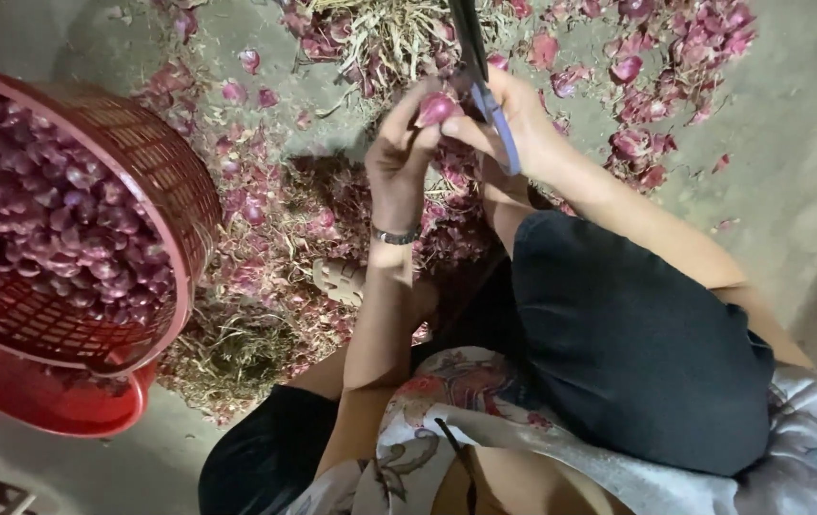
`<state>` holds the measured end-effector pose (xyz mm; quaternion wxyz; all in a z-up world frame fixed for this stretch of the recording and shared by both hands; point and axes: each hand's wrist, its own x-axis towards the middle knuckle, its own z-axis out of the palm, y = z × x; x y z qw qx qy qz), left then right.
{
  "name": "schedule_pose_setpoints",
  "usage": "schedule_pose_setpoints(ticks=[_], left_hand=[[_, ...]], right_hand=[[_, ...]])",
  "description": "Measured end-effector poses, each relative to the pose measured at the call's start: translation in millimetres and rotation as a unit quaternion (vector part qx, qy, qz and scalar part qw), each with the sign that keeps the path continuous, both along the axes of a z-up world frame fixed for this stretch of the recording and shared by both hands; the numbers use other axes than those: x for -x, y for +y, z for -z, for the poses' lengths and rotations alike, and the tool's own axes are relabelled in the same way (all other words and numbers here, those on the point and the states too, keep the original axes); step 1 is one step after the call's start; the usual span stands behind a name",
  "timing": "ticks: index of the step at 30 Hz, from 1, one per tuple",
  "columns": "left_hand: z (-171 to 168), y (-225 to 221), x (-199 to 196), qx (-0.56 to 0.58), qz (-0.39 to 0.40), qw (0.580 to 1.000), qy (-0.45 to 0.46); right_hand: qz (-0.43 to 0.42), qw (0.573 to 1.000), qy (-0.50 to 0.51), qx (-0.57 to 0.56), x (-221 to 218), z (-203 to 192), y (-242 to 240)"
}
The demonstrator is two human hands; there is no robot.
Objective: Trimming the roots and stems of red onions using scissors while sitting on the floor.
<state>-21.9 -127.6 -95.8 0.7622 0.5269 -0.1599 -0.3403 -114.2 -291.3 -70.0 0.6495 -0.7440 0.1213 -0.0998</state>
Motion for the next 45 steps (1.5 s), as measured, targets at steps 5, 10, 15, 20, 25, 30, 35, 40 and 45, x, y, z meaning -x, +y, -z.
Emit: schedule_pose_setpoints(ticks=[5,10,15,20,25,30,35,40,45], left_hand=[[-22,-8,-3,-0.028,0.054,0.993,-0.099],[-21,-4,-5,-0.014,0.076,0.994,-0.080],[-18,-1,-5,0.024,0.082,0.996,-0.007],[-5,-2,-1,-0.005,0.068,0.992,0.104],[-9,-2,1,-0.047,0.058,0.997,0.015],[-11,-2,7,-0.087,0.066,0.990,-0.094],[-16,-3,10,-0.109,0.087,0.981,-0.136],[-33,-4,11,-0.107,0.103,0.986,-0.077],[-25,0,9,-0.027,0.101,0.994,0.002]], right_hand=[[0.002,0.998,-0.012,-0.054,6,17,-2],[-0.006,0.988,0.026,-0.149,2,-4,-1],[0.019,0.969,0.018,-0.247,5,-3,1],[0.046,0.993,-0.036,0.101,12,33,1],[0.029,1.000,-0.007,0.007,9,19,1],[0.003,0.998,0.008,-0.060,6,19,-2],[-0.004,0.979,-0.005,-0.206,1,5,-2],[0.042,0.954,0.031,-0.294,8,-21,2],[0.031,0.982,0.013,-0.188,3,-18,4]])
